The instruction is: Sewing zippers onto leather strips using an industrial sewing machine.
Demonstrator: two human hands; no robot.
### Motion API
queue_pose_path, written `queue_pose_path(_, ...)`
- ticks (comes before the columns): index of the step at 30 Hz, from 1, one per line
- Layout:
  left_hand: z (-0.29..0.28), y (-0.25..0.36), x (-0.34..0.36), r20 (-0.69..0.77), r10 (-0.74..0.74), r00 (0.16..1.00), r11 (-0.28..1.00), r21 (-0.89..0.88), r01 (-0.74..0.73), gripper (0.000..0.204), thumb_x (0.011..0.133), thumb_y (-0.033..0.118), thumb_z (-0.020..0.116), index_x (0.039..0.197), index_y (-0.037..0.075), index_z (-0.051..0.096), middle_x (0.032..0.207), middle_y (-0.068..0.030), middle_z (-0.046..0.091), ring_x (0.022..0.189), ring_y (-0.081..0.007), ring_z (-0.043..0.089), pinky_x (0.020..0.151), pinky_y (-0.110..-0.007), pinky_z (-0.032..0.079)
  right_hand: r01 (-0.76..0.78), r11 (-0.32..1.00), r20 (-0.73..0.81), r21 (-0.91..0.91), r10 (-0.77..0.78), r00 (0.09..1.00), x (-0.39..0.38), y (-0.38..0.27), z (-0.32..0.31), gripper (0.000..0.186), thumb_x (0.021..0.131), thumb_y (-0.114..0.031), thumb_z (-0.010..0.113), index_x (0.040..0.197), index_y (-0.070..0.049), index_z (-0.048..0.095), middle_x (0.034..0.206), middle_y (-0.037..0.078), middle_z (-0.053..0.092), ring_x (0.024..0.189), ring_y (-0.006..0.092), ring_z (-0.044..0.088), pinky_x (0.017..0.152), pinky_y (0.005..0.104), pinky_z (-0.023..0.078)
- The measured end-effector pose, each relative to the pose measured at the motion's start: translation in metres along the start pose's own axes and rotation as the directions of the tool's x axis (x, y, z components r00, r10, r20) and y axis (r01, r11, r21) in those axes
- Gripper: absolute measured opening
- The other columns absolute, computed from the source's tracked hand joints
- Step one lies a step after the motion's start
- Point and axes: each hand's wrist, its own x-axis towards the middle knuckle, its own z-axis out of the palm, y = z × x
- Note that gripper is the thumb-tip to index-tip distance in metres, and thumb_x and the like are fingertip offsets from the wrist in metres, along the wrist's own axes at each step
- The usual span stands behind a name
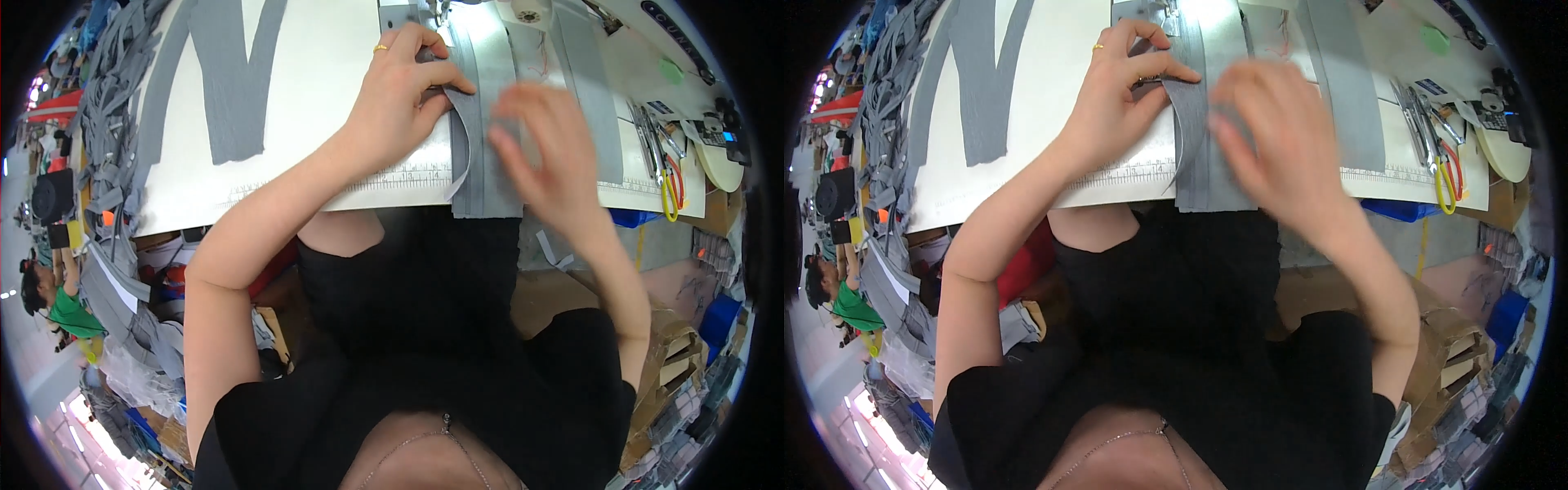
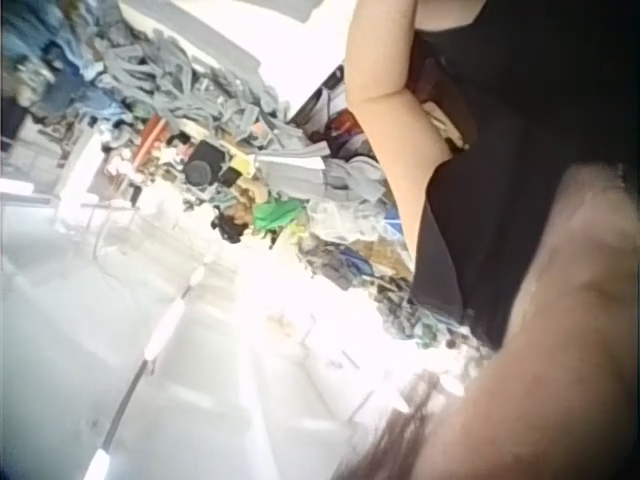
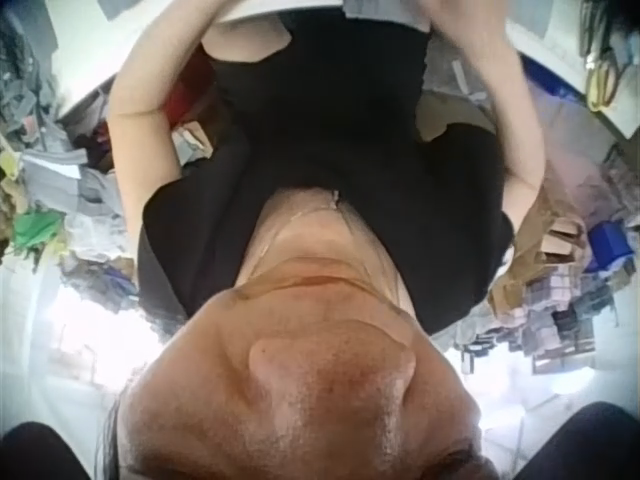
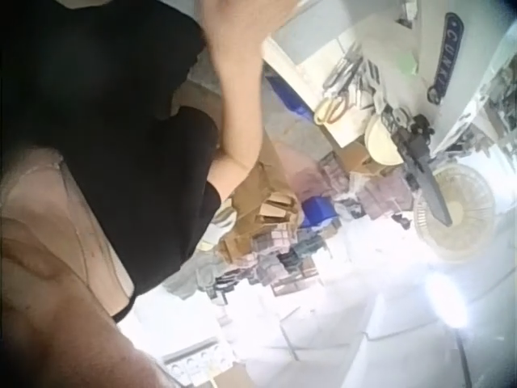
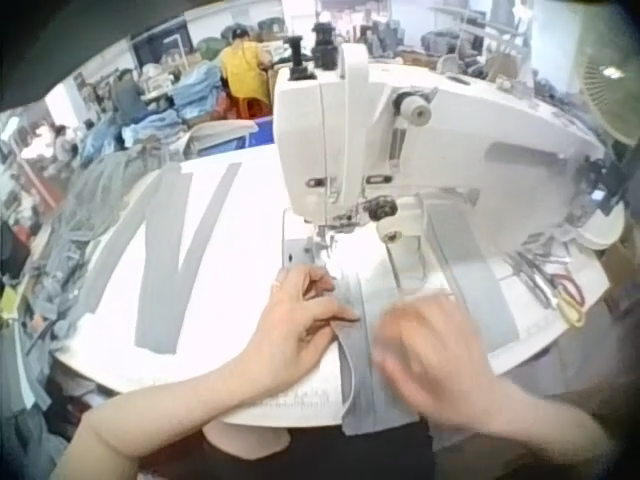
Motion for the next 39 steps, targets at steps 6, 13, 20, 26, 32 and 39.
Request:
queue_pose_path(6,0.006,-0.002,0.004,-0.139,0.144,0.980,0.989,-0.008,-0.147,0.024,0.076,-0.001,0.074,0.095,0.012,0.079,0.114,-0.0089,0.058,0.109,-0.0312,0.054,0.094,-0.040,0.047,0.167,0.984,0.139,0.054,-0.173,0.975,-0.050,-0.037,-0.003,0.038,0.078,-0.019,0.081,0.113,-0.008,0.071,0.115,0.007,0.066,0.107,0.0254,0.063,0.088,0.0382,0.051)
queue_pose_path(13,0.005,-0.001,0.001,-0.160,-0.003,0.987,0.994,-0.108,-0.015,0.022,0.077,0.003,0.075,0.096,0.013,0.080,0.113,-0.0092,0.060,0.110,-0.0303,0.056,0.094,-0.039,0.048,0.277,0.960,0.064,-0.052,-0.273,0.960,-0.047,-0.037,-0.002,0.030,0.075,-0.009,0.074,0.104,-0.004,0.074,0.104,0.005,0.069,0.096,0.0208,0.066,0.082,0.0345,0.052)
queue_pose_path(20,0.002,0.000,0.006,-0.155,-0.093,0.983,0.971,-0.231,0.056,0.028,0.076,0.005,0.078,0.103,0.012,0.080,0.110,-0.0093,0.063,0.105,-0.0277,0.062,0.091,-0.038,0.051,0.327,0.939,0.004,-0.103,-0.329,0.944,-0.049,-0.035,-0.002,0.024,0.075,-0.006,0.076,0.098,-0.001,0.074,0.097,0.009,0.071,0.086,0.0224,0.068,0.075,0.0337,0.052)
queue_pose_path(26,-0.010,0.005,0.002,-0.129,-0.229,0.965,0.956,-0.216,0.198,0.029,0.078,0.000,0.077,0.106,0.006,0.078,0.108,-0.0094,0.067,0.101,-0.0224,0.066,0.089,-0.033,0.054,0.400,0.907,-0.064,-0.129,-0.410,0.910,-0.049,-0.037,0.000,0.016,0.075,-0.007,0.072,0.089,0.000,0.074,0.096,0.012,0.072,0.082,0.0227,0.068,0.073,0.0334,0.054)
queue_pose_path(32,-0.004,0.006,0.003,-0.163,-0.253,0.954,0.947,-0.245,0.209,0.019,0.078,0.000,0.079,0.097,0.004,0.081,0.102,-0.0065,0.072,0.100,-0.0240,0.065,0.082,-0.034,0.055,0.383,0.912,-0.019,-0.150,-0.390,0.921,-0.052,-0.039,0.000,0.018,0.080,-0.009,0.070,0.095,-0.001,0.075,0.098,0.010,0.072,0.086,0.0212,0.068,0.076,0.0327,0.053)
queue_pose_path(39,-0.003,0.010,0.005,-0.165,-0.244,0.956,0.958,-0.195,0.211,0.019,0.079,-0.001,0.078,0.097,0.005,0.081,0.108,-0.0055,0.072,0.104,-0.0252,0.064,0.089,-0.036,0.052,0.242,0.970,-0.038,-0.023,-0.243,0.969,-0.051,-0.042,0.006,0.022,0.077,-0.009,0.075,0.098,-0.003,0.075,0.097,0.005,0.071,0.088,0.0194,0.066,0.080,0.0335,0.051)
